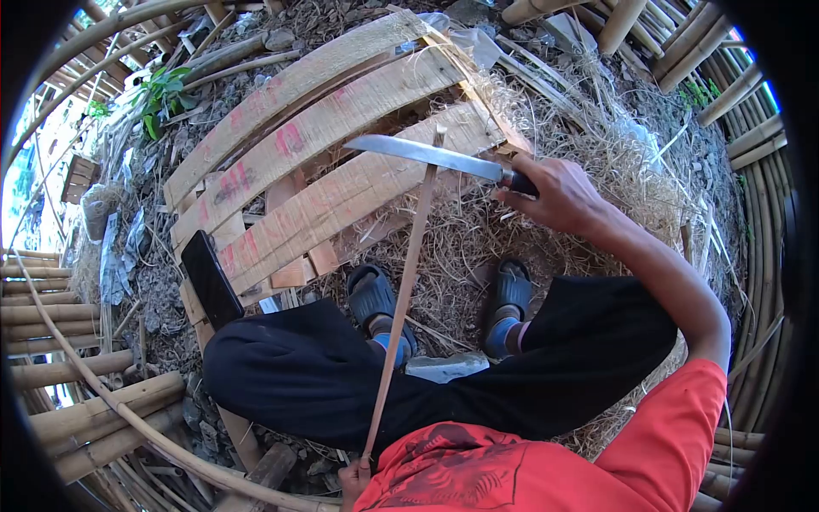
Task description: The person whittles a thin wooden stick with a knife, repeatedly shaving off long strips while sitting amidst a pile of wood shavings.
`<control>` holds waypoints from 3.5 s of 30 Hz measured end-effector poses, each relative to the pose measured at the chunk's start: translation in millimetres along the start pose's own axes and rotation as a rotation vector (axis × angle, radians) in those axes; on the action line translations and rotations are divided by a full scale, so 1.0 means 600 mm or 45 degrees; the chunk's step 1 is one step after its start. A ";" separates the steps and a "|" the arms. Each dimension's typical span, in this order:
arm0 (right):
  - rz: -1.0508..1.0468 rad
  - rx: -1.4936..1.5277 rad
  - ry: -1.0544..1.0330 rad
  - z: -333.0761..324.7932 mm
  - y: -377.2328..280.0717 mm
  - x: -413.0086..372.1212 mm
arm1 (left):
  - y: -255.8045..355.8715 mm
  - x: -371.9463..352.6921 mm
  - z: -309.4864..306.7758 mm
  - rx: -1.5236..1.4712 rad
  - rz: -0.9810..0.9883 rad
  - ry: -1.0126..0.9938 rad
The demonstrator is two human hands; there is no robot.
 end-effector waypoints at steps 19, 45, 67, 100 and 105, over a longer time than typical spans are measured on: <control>0.596 1.291 0.314 -0.079 0.107 -0.034 | -0.039 0.066 0.000 0.406 0.270 -0.141; 0.215 1.621 0.158 -0.129 -0.003 -0.006 | 0.555 0.232 0.060 0.087 0.740 -0.337; 0.252 -0.048 0.215 -0.083 0.042 -0.073 | 0.557 0.339 0.225 -0.561 0.184 -0.849; 0.559 0.366 0.027 -0.059 0.106 -0.055 | 0.572 0.327 0.247 -0.684 0.066 -0.986; 0.207 0.019 -0.040 -0.066 0.044 -0.070 | 0.570 0.332 0.244 -0.683 0.078 -0.956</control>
Point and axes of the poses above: each hand's wrist, its own x-axis towards the middle knuckle, its own z-axis out of the palm, y = z × x, the point moved 2 cm from there along x, towards the middle knuckle, and after that the axes turned 2 degrees about -z, right-handed, at the moved point
